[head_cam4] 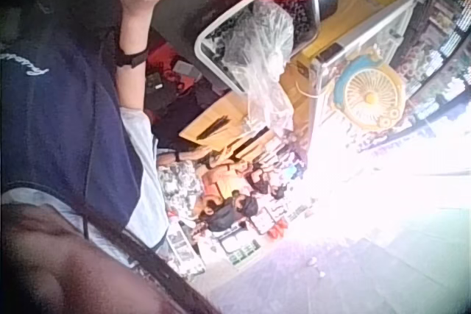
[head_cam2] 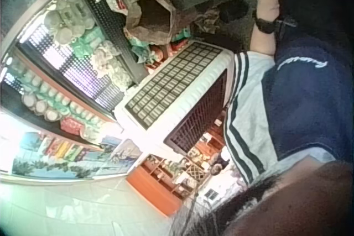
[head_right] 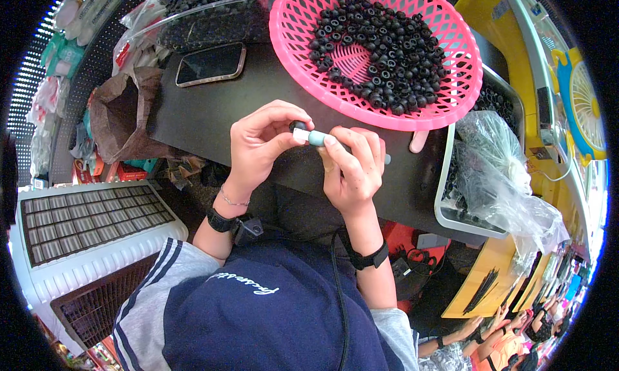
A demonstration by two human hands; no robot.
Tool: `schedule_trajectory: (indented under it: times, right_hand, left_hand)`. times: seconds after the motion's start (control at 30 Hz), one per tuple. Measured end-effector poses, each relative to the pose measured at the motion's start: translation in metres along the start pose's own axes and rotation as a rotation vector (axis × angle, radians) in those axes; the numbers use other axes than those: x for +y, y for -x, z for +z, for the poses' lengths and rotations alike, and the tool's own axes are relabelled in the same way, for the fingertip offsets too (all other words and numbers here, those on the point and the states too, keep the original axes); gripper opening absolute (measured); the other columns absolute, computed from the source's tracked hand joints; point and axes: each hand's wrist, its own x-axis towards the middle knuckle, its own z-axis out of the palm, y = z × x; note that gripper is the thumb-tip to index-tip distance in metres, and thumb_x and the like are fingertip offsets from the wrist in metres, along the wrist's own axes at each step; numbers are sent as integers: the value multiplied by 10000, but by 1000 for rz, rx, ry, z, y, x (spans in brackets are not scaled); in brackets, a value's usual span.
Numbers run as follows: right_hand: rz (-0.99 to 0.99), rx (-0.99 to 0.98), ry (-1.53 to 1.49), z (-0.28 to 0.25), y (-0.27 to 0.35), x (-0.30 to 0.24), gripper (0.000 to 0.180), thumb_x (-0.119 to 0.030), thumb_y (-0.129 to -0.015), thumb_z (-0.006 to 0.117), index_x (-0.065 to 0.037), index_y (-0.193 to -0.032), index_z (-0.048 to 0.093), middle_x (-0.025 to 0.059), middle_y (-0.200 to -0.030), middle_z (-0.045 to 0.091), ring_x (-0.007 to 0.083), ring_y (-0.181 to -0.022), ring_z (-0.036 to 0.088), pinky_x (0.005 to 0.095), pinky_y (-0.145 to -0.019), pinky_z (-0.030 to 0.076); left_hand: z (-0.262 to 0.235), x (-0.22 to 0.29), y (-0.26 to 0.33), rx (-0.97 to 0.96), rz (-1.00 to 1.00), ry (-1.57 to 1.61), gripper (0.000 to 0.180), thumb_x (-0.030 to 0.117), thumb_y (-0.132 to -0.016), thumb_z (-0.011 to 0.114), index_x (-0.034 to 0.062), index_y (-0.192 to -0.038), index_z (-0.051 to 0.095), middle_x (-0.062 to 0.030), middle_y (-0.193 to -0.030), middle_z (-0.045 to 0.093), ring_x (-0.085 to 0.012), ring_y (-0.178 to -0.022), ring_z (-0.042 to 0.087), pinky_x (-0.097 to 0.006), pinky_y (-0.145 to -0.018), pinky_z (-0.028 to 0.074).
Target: The person is sorting and assembling small black circular shoe components, possibly eyelets or decorative studs, from a pink basket.
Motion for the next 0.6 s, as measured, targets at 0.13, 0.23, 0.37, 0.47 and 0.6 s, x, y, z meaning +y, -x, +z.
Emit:
schedule_trajectory:
  times: [0.13,0.23,0.37,0.47,0.6]
  right_hand:
    - [1,10,10,0,0,0,304,-31,-722,729,-74,-995,601,104,-867,642,269,-715,579,337,-639,417]
    - [-1,5,14,0,0,-1,302,-29,-718,730,-72,-990,605,104,-866,642,268,-714,579,335,-639,417]
    - [-6,7,30,0,0,0,293,-28,-726,724,-73,-990,605,104,-864,640,267,-713,579,337,-642,419]
    - [-3,15,41,0,0,1,276,-31,-755,709,-67,-1002,592,106,-859,639,268,-713,579,340,-641,422]
    - [85,88,-51,2,9,5,202,-27,-827,646,-28,-1012,564,109,-845,637,261,-705,582,342,-633,433]
  left_hand:
    - [-2,-2,0,-11,17,-44,210,-29,-800,666,-55,-1007,645,-114,-1000,624,-149,-899,622,-257,-780,524]
    - [-2,-3,1,-15,35,-52,213,-23,-806,664,-46,-1017,649,-103,-1002,627,-136,-901,624,-248,-779,529]
    - [1,2,1,15,-17,-41,183,-30,-815,652,-72,-992,636,-128,-976,625,-159,-866,625,-255,-752,528]
    - [5,3,2,31,-36,-7,186,-29,-828,639,-71,-1008,631,-123,-971,627,-151,-833,631,-251,-733,536]
    - [4,1,2,-18,-158,160,235,-2,-837,656,-42,-1067,628,-87,-968,640,-132,-826,637,-246,-741,536]
